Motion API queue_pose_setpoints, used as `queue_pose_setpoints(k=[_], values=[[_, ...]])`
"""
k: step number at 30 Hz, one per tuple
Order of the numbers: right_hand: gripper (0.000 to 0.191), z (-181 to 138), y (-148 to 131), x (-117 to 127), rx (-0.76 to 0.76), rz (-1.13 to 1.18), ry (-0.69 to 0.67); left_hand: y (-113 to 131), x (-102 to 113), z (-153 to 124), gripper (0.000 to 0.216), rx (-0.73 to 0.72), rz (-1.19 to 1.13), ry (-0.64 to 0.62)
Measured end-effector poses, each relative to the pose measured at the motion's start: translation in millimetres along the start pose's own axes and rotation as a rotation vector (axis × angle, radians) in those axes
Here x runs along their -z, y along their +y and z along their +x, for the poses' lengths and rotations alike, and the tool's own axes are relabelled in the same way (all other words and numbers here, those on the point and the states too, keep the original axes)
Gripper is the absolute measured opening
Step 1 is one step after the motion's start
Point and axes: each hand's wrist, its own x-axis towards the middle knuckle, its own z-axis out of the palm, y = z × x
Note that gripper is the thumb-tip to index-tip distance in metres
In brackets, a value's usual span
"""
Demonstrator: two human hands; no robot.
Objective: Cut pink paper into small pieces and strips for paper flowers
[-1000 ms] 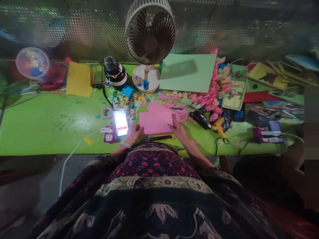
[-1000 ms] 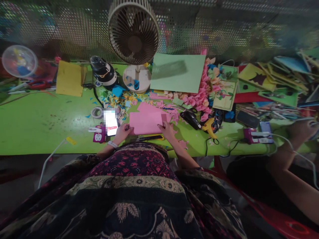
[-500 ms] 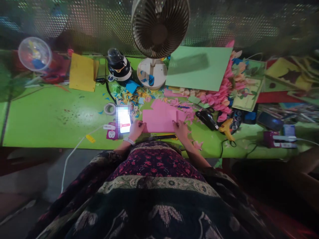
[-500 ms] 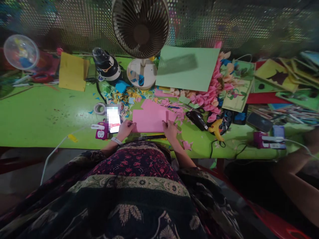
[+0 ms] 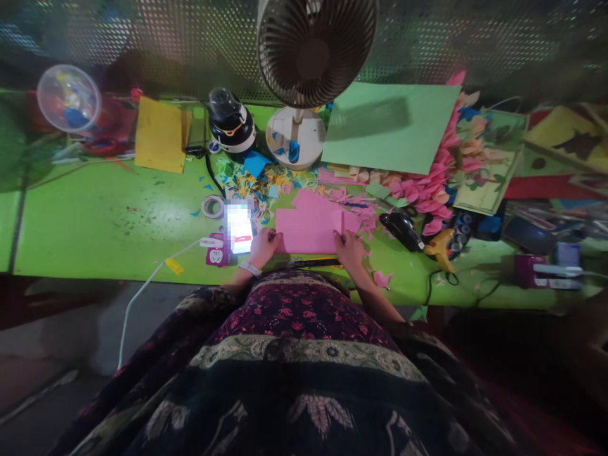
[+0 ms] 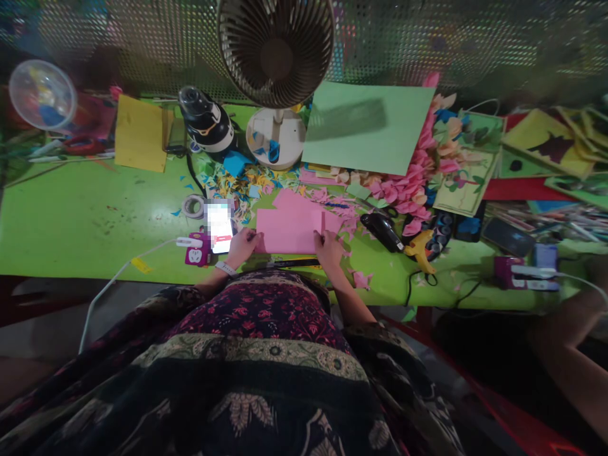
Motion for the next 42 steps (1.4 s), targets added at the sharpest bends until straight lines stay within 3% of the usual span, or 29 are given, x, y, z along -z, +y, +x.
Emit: queue_pose_setpoints(k=[12, 23, 42], values=[[0.036, -1.2, -4.7, 2.0, 0.027, -0.083, -0.005, 4.3, 4.4, -0.7, 0.020, 0.012, 0.128, -0.029], [0.028, -1.2, -10.3, 9.1, -0.015, -0.106, -0.104, -0.4, 3.9, 3.0, 0.022, -0.008, 0.127, -0.044], [0.033, 1.2, -18.4, 10.3, -0.041, -0.185, -0.115, -0.5, 4.8, 5.4, 0.024, 0.005, 0.154, -0.044]])
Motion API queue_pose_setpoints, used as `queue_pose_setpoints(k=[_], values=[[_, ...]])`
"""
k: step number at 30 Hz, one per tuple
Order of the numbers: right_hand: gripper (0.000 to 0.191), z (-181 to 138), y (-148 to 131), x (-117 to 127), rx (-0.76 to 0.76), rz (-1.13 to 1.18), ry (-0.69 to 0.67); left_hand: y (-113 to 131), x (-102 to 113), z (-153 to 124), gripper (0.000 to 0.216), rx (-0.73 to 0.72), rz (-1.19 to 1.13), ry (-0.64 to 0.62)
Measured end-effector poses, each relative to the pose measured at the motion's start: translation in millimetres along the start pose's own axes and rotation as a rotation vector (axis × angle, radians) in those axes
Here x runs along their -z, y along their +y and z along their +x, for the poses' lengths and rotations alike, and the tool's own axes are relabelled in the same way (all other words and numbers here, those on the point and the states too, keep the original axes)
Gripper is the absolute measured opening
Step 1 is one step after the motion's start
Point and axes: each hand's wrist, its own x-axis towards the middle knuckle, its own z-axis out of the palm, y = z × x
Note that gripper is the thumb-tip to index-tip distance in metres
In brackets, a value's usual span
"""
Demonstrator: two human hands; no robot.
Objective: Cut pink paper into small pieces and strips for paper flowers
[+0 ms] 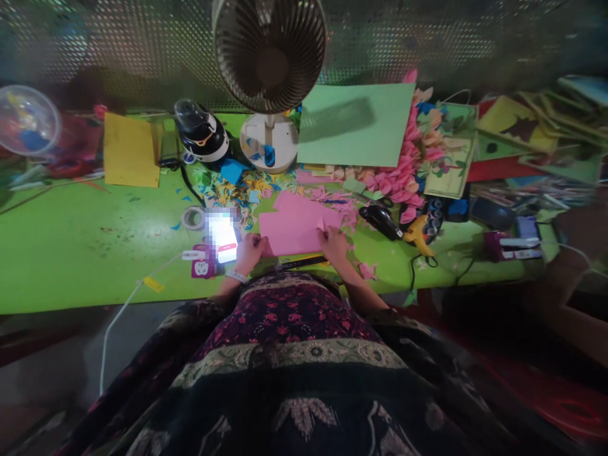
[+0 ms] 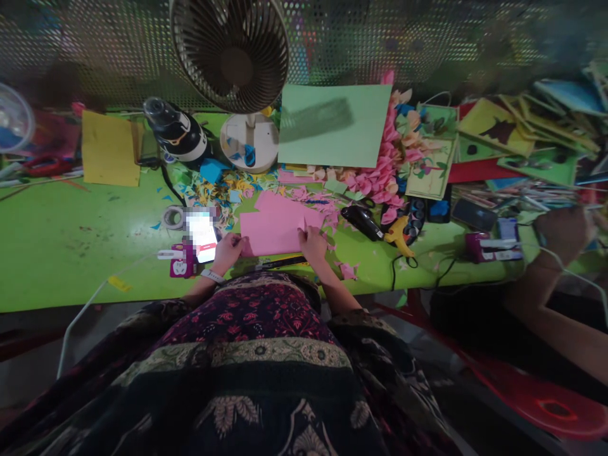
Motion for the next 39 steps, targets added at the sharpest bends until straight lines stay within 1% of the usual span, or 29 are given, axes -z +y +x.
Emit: queue_pose_setpoints(k=[4, 14, 18, 21, 26, 28, 30, 32, 34, 36, 39], values=[[0.033, -0.5, -2.9, 3.4, -0.013, -0.023, -0.006, -0.5, -0.4, 0.7, 0.026, 0.007, -0.013, -0.010], [0.034, -2.3, -6.3, 8.4, -0.022, -0.025, -0.014, -0.4, -0.2, 0.8, 0.023, -0.004, -0.018, 0.011], [0.032, -2.3, -6.5, 9.7, -0.021, -0.006, 0.001, 1.1, -1.1, 0.2, 0.023, -0.003, -0.008, 0.028], [0.031, -2.0, -7.3, 11.0, -0.018, -0.004, 0.004, 3.6, -1.1, -1.5, 0.023, -0.011, 0.032, 0.030], [0.033, -5.2, -12.3, 17.0, -0.029, -0.004, 0.000, 13.0, 4.7, -7.1, 0.025, -0.013, 0.183, 0.026], [0.035, -7.5, -14.1, 21.7, -0.060, 0.001, -0.014, 18.7, 7.1, -9.0, 0.030, -0.087, 0.252, 0.061], [0.035, -8.5, -15.0, 27.7, -0.056, -0.008, 0.007, 25.1, 7.7, -9.7, 0.032, -0.251, 0.330, 0.080], [0.033, -6.7, -15.8, 34.5, 0.028, -0.047, 0.063, 32.2, 6.3, -9.1, 0.035, -0.438, 0.408, 0.025], [0.029, -1.9, -18.3, 40.9, 0.163, -0.107, 0.079, 39.5, 3.5, -7.3, 0.036, -0.557, 0.470, -0.066], [0.031, 4.3, -24.5, 45.7, 0.275, -0.166, 0.019, 46.6, 0.6, -4.6, 0.036, -0.587, 0.512, -0.097], [0.036, 10.3, -40.0, 47.5, 0.377, -0.199, -0.087, 55.9, -2.5, -0.5, 0.034, -0.553, 0.538, -0.087]])
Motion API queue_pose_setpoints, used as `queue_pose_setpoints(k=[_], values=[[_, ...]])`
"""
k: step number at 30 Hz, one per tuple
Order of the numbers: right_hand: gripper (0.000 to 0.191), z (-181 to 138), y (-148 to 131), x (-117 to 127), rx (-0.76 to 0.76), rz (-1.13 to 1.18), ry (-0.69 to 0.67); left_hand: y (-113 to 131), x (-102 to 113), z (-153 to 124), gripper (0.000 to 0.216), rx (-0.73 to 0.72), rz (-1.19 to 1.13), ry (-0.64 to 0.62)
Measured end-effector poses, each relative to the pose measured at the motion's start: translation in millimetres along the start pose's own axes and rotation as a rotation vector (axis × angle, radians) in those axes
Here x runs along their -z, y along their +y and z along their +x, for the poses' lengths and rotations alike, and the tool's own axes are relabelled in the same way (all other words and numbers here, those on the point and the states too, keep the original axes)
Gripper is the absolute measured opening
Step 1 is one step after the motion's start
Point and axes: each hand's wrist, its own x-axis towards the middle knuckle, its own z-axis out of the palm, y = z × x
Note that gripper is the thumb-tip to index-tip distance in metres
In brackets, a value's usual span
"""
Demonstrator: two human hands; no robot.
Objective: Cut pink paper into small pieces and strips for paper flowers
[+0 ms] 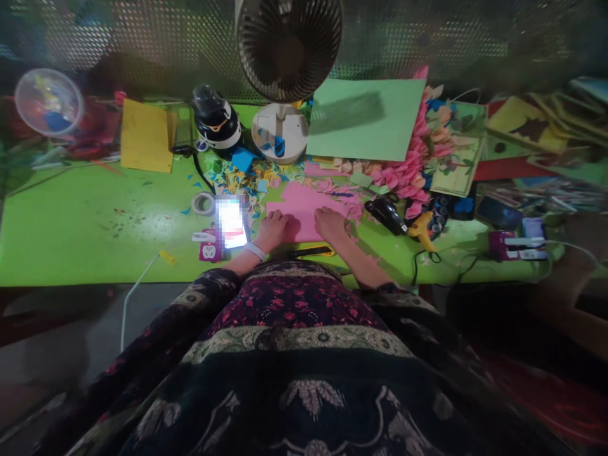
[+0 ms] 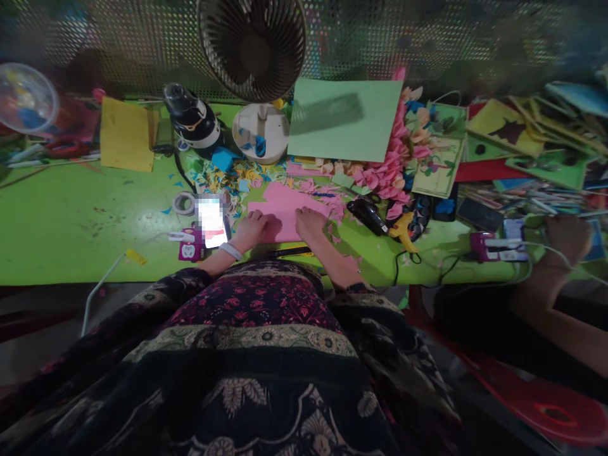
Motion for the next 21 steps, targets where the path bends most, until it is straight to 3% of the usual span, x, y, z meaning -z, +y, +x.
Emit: queue_pose_setpoints(k=[5, 10, 16, 21], values=[[0.028, 4.7, -18.8, -7.5, 0.141, 0.170, -0.068, 2.2, -0.8, 3.2, 0.046, 0.017, -0.033, -0.010], [0.028, 0.4, -7.3, -18.8, 0.227, 0.371, -0.124, -4.8, -6.0, -9.6, 0.055, 0.005, -0.066, 0.011], [0.043, -2.5, -10.9, -20.0, 0.189, 0.260, -0.113, -5.6, -6.7, -14.1, 0.057, 0.021, -0.105, 0.023], [0.045, -2.1, -23.2, -21.3, 0.113, 0.154, -0.102, -3.3, -8.4, -8.9, 0.051, 0.062, -0.102, 0.022]])
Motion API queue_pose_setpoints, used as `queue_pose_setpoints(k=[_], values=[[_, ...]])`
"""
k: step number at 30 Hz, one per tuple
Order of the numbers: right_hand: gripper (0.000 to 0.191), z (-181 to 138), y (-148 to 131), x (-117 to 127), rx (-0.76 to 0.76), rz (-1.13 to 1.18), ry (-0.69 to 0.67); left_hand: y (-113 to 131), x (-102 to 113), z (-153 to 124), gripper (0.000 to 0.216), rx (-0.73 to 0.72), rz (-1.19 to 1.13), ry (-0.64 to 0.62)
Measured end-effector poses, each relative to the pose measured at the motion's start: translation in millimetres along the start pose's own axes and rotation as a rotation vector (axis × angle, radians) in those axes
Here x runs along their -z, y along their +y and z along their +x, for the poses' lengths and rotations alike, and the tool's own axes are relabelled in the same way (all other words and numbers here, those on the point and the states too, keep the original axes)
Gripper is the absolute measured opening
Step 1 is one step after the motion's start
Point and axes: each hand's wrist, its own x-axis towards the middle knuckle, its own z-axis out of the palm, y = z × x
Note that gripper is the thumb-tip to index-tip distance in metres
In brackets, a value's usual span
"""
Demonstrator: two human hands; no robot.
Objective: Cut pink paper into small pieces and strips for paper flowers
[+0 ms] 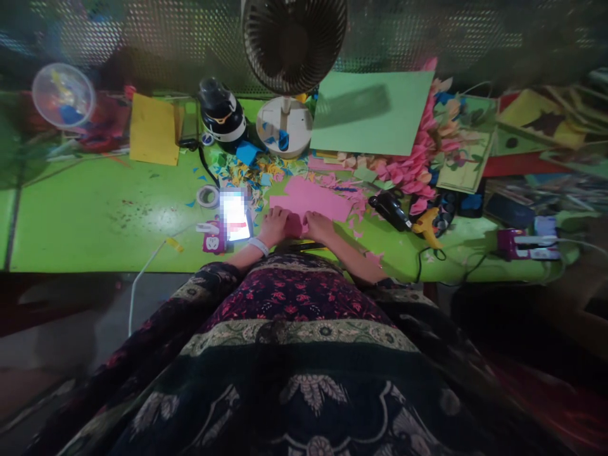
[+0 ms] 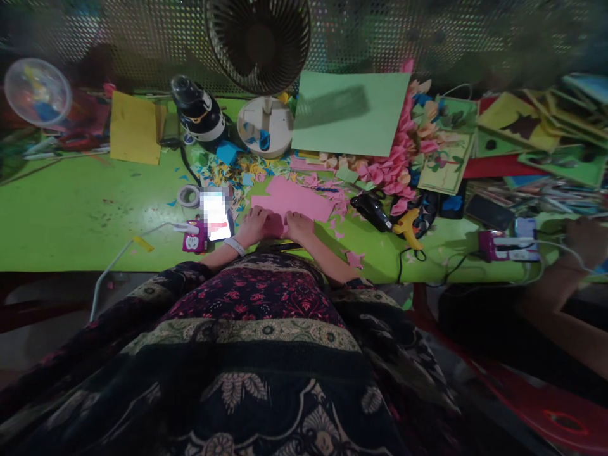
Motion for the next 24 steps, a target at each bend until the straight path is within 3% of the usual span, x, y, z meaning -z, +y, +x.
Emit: queue_pose_setpoints(k=[7, 16, 24], values=[[0.044, -5.1, -0.8, -1.0, -0.009, 0.016, 0.023, -1.4, -4.6, -0.2, 0.056, 0.027, -0.024, 0.013], [0.044, -3.5, -1.1, -6.9, -0.027, 0.028, 0.048, -1.6, -6.5, 5.1, 0.049, 0.084, -0.029, -0.010], [0.049, -9.6, 7.4, -12.0, -0.033, 0.004, 0.090, 0.6, -0.9, -9.0, 0.043, 0.092, 0.011, 0.024]])
